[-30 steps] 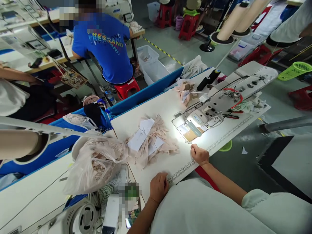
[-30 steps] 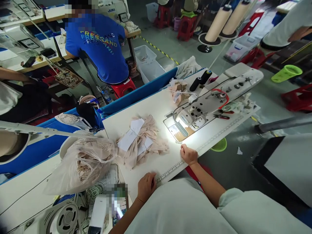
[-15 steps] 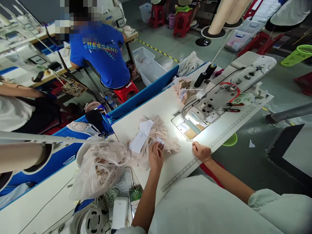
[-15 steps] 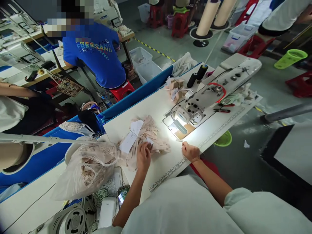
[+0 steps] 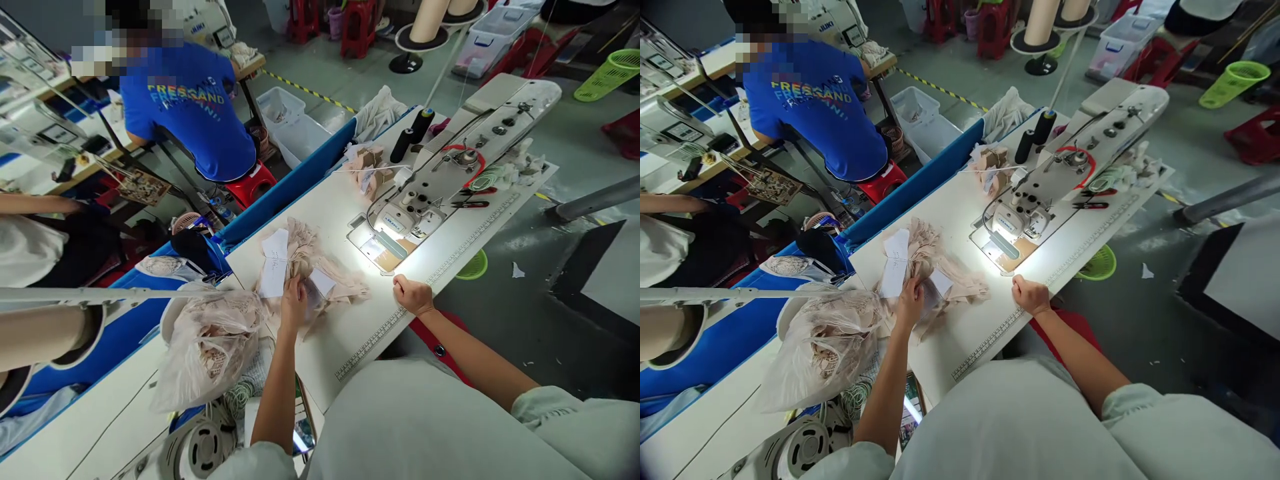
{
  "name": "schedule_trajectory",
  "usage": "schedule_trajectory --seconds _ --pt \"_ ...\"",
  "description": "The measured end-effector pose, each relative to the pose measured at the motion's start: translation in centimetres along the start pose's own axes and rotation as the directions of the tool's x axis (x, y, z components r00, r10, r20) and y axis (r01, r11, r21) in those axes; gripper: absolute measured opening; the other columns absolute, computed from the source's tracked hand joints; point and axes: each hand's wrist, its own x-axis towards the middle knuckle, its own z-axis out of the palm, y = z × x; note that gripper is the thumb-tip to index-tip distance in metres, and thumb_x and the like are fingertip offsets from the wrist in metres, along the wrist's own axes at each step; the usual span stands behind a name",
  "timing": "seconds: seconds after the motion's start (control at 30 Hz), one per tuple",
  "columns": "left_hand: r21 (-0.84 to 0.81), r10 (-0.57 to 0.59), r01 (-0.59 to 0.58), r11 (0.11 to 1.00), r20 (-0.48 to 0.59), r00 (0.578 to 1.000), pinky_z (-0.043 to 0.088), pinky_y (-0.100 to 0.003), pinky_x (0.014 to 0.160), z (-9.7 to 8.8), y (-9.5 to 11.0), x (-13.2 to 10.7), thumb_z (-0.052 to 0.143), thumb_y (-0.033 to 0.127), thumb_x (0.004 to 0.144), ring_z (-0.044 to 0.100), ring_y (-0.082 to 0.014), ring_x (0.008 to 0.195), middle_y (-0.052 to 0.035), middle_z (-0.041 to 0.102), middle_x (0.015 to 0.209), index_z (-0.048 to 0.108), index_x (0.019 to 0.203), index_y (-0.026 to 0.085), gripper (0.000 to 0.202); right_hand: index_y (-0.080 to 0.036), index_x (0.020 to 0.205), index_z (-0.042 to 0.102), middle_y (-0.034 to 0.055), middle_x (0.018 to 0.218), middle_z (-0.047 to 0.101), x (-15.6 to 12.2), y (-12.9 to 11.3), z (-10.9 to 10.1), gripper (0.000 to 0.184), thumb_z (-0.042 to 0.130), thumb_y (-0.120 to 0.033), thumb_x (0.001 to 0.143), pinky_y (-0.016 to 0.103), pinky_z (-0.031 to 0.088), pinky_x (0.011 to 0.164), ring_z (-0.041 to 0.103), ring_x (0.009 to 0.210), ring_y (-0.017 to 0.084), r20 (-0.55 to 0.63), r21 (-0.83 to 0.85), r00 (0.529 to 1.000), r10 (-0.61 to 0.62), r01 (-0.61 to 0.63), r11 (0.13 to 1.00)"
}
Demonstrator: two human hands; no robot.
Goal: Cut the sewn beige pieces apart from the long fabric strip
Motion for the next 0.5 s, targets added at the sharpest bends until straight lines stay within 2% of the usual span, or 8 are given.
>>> schedule_trajectory --seconds 0.07,0.17,0.33,0.4,0.5 --pt "0.017 0.014 -0.014 1.000 -0.030 0.999 0.057 -0.047 0.096 -0.1 1.4 -1.8 0.045 0.023 0.097 0.062 -0.0293 0.119 -0.0208 0.061 0.128 0.053 0.133 0.015 0.038 -0.018 0.072 0.067 0.0016 0.047 0.046 0.0 0.0 0.0 0.030 0.041 -0.026 0.086 0.029 0.014 0.053 0.028 0.047 0.014 0.001 -0.003 1.000 0.002 -0.002 1.000" --pt "0.069 0.018 -0.015 0.997 -0.047 0.999 0.053 -0.050 0.101 0.1 4.0 -5.2 0.050 0.025 0.096 0.057 -0.0309 0.126 -0.0209 0.059 0.132 0.052 0.135 0.014 0.040 -0.018 0.074 0.067 0.0022 0.049 0.048 -0.1 0.0 0.0 0.029 0.042 -0.026 0.086 0.030 0.014 0.054 0.031 0.048 0.014 0.003 -0.001 1.000 0.006 -0.006 1.000" --pt "0.326 0.036 -0.075 0.942 0.125 0.992 0.043 -0.059 0.110 2.0 8.4 -10.4 0.055 0.014 0.088 0.051 -0.0363 0.132 -0.0196 0.051 0.146 0.058 0.132 0.014 0.044 -0.018 0.073 0.067 0.0020 0.049 0.048 -0.1 0.3 0.2 0.028 0.042 -0.024 0.085 0.030 0.013 0.053 0.031 0.048 0.014 0.007 0.010 1.000 0.010 -0.010 1.000" --pt "0.318 0.045 -0.092 0.944 0.151 0.988 0.044 -0.060 0.109 2.8 9.4 -11.3 0.056 0.013 0.086 0.053 -0.0365 0.130 -0.0193 0.048 0.149 0.057 0.132 0.015 0.046 -0.018 0.073 0.068 0.0019 0.049 0.048 -0.2 0.3 0.3 0.029 0.042 -0.025 0.085 0.030 0.013 0.053 0.031 0.048 0.014 0.011 0.011 1.000 0.013 -0.013 1.000" --pt "0.155 0.094 -0.111 0.982 0.113 0.989 0.050 -0.053 0.103 2.9 9.2 -10.6 0.052 0.013 0.090 0.055 -0.0315 0.127 -0.0187 0.054 0.142 0.053 0.137 0.017 0.047 -0.017 0.074 0.068 0.0019 0.049 0.048 -0.2 0.4 0.4 0.029 0.042 -0.025 0.085 0.030 0.013 0.053 0.031 0.048 0.014 0.018 0.008 1.000 0.022 -0.022 1.000"
